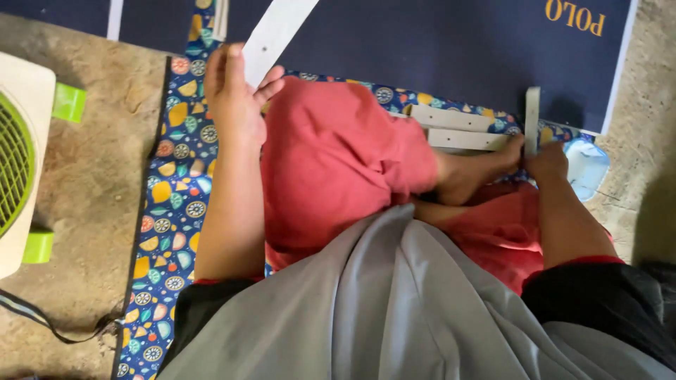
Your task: Applying glue to white paper strips and attaching them to printed cardboard sheets for assembly.
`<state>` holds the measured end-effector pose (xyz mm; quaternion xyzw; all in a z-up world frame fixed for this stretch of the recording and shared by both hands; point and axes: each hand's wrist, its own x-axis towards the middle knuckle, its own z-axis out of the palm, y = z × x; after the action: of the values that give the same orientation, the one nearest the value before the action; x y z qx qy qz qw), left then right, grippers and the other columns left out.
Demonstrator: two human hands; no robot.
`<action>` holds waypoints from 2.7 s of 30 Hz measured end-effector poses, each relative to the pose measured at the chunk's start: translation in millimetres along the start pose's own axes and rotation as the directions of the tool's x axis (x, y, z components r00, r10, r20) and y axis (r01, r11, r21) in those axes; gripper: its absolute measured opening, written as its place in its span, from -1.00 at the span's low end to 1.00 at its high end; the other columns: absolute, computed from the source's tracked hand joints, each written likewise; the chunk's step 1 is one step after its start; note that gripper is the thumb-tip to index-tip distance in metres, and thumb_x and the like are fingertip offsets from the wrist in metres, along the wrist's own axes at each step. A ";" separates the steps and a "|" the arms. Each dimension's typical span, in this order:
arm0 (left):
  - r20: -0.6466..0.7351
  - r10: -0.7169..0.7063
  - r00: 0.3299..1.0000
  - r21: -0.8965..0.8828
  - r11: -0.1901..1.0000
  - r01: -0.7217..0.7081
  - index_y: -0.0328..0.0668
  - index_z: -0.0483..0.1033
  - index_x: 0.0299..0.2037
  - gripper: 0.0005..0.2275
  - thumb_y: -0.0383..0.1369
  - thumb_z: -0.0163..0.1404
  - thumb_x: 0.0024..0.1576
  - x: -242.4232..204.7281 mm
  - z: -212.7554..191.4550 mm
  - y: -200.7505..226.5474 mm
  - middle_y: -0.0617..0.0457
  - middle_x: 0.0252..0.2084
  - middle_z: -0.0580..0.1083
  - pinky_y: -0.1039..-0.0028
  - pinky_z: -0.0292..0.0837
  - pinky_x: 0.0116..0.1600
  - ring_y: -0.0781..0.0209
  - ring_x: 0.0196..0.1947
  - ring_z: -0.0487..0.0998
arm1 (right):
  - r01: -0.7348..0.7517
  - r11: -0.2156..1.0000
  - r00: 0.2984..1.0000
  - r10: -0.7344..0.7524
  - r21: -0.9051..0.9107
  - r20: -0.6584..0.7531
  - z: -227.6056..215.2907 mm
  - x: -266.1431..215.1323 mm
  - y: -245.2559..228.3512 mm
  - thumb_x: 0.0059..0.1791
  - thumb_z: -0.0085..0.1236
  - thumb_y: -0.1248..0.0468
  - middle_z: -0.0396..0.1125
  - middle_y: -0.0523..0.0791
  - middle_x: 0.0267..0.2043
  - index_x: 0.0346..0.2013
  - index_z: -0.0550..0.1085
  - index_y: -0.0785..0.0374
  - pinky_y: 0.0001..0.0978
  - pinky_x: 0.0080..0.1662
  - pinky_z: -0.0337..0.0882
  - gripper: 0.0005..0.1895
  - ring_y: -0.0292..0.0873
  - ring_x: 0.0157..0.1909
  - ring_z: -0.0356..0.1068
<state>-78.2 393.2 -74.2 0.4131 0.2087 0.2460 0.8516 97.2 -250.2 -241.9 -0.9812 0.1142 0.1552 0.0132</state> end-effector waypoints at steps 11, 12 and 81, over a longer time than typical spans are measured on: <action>-0.113 0.345 0.932 0.924 0.381 -0.029 -0.37 0.62 -0.11 -0.76 -0.38 -0.09 0.25 -25.1 -174.3 -75.0 -0.12 -0.17 0.60 0.36 0.49 -0.11 0.05 -0.23 0.59 | -0.005 0.859 0.978 0.112 -0.512 0.178 -35.9 2.1 -27.4 0.07 0.10 0.00 0.57 0.18 -0.09 0.03 0.61 0.49 0.10 -0.14 0.54 -0.45 0.22 -0.06 0.57; -0.125 0.342 0.931 0.924 0.383 -0.017 -0.37 0.62 -0.11 -0.76 -0.38 -0.09 0.25 -29.1 -165.0 -68.4 -0.12 -0.17 0.60 0.36 0.49 -0.11 0.05 -0.23 0.59 | 0.003 0.854 0.977 0.108 -0.521 0.183 -35.6 10.8 -36.4 0.07 0.10 0.00 0.57 0.18 -0.09 0.03 0.61 0.49 0.10 -0.14 0.54 -0.45 0.22 -0.06 0.57; -0.146 -0.089 0.985 0.096 0.990 0.104 -0.12 0.63 -0.11 -0.80 -0.45 0.24 0.06 240.0 -34.0 -135.4 -0.05 -0.04 0.54 -0.36 0.54 -0.04 -0.04 0.00 0.52 | 0.734 0.616 0.669 -0.729 0.286 -0.147 2.1 -79.5 -421.1 -0.19 0.47 -0.15 0.10 0.05 0.47 0.43 0.22 0.15 -0.11 0.38 0.19 0.02 0.14 0.49 0.08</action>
<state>126.3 482.8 -239.3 0.4274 0.3007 0.2220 0.8232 119.1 177.3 -223.5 -0.9274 -0.2713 0.1075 0.2339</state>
